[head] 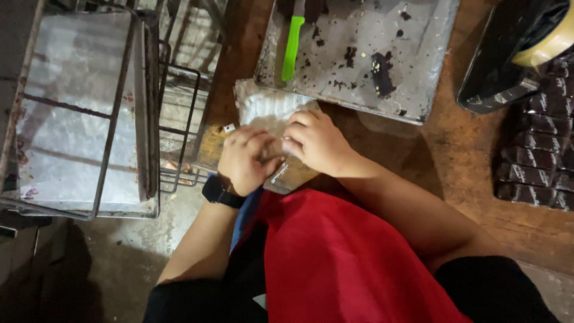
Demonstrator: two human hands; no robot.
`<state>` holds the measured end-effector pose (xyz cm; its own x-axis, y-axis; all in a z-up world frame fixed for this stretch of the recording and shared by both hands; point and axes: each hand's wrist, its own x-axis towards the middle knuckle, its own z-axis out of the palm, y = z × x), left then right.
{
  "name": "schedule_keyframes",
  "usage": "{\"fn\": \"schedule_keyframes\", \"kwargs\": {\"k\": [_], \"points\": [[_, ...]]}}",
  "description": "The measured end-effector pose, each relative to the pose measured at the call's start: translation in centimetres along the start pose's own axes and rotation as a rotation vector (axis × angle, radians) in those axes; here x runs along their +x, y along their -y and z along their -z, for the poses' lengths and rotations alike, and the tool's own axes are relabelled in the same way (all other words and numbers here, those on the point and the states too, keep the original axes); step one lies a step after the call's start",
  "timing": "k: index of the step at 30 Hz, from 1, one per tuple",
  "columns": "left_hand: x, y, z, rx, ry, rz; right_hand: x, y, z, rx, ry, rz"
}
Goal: The person wraps individual brownie pieces in clear plastic film, secures the film using a tape dispenser, and uses a knife to separate brownie pieces on a metal tray.
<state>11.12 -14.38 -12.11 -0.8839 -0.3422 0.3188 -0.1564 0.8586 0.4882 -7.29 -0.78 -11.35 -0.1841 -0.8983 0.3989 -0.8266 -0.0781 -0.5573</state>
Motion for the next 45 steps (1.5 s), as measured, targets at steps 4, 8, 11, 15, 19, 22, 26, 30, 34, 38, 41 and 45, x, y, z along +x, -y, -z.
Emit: {"fn": "schedule_keyframes", "kwargs": {"k": [4,8,11,15,19,22,26,30,34,38,41,45], "points": [[0.9,-0.3,0.3,-0.034,-0.037,-0.007,0.1,-1.1,-0.6,0.058,-0.036,-0.07],[0.3,-0.8,0.0,0.052,-0.042,-0.022,-0.7,-3.2,-1.9,0.135,-0.064,-0.211],[0.4,-0.7,-0.3,0.074,-0.038,-0.032,-1.2,-4.8,-1.1,0.449,-0.216,-0.529],[0.9,-0.8,0.3,0.13,0.027,-0.003,-5.0,-3.6,5.6,0.609,-0.553,-0.526],[1.9,-3.5,1.2,0.141,-0.045,-0.059,-13.5,1.5,16.5,-0.163,-0.557,-0.253],[2.2,-7.5,0.2,-0.035,0.104,0.069,-16.8,4.0,17.5,0.029,-0.17,-0.68],[4.7,-12.4,-3.2,-0.595,0.554,0.259,-18.7,5.9,13.3,-0.294,0.097,-0.237],[7.0,-15.3,-6.3,-0.692,0.672,0.361,-20.4,4.6,11.4,-0.224,0.128,-0.385],[8.1,-16.2,-7.2,-0.34,0.413,-0.079,-20.3,1.9,12.6,-0.455,0.039,-0.498],[8.2,-16.1,-7.6,-0.009,0.488,-0.066,-19.4,1.2,12.9,-0.584,0.121,-0.604],[8.5,-16.0,-8.1,-0.004,0.565,-0.128,-18.9,1.2,12.7,-0.405,0.101,-0.671],[8.3,-16.2,-8.5,-0.076,0.497,-0.087,-18.7,1.1,12.7,-0.394,0.084,-0.644]]}}
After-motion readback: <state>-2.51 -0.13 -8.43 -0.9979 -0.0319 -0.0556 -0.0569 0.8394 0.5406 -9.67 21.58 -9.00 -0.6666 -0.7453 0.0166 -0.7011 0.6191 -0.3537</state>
